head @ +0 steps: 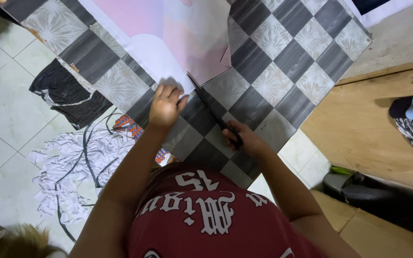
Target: The person uses scissors to cut a large sheet of white paper with a colorful design on a checkered table. They trim the edges, smooth the paper, and continue cutting along the design's outline.
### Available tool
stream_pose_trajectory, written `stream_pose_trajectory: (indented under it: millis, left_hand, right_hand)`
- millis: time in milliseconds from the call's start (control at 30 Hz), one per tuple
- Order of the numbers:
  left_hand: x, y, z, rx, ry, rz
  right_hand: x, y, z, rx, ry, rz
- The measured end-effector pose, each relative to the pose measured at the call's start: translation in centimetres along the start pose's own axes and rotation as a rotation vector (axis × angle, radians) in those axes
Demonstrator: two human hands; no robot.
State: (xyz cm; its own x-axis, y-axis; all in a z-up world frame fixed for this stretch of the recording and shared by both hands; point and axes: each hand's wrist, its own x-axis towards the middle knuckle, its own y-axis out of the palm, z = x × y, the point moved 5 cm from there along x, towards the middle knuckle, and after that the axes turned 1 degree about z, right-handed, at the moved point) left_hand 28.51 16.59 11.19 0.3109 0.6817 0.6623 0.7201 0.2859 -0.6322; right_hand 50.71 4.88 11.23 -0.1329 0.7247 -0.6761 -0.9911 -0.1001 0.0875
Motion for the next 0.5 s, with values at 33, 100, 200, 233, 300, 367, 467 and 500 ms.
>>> stream_pose_trajectory:
  millis: [33,100,200,233,300,367,467,500]
  left_hand:
    - [0.4,-0.5,-0.3,0.018,-0.013,0.019]
    - [0.9,-1.0,-0.8,0.035,-0.027,0.036]
    - [0.5,-0.1,-0.5,0.055,-0.055,0.034]
    - [-0.1,0.6,0.0,0.067,-0.059,0.024]
    - [-0.7,1.6,0.6,0.078,-0.064,0.015]
    - [-0.9,1.9,0.9,0.073,-0.067,0.004]
    - [-1.2,2.3,1.0,0.098,-0.067,0.023]
    - [-1.1,2.1,0.8,0.1,-0.068,0.02]
  right_hand:
    - [0.2,-0.1,-0.2,-0.01,-0.013,0.001]
    - [0.1,0.0,0.0,-0.022,-0.026,0.001]
    - [-0.6,0.3,0.8,-0.048,-0.016,-0.017]
    - [-0.7,0.4,0.9,-0.057,-0.009,-0.018]
    - [-1.0,0.6,1.4,-0.066,0.0,-0.019]
    - [-1.3,1.0,2.2,-0.113,-0.013,-0.009]
    - [-1.8,1.8,3.3,-0.079,-0.002,-0.019]
    - [-1.5,1.6,3.0,-0.082,-0.003,-0.017]
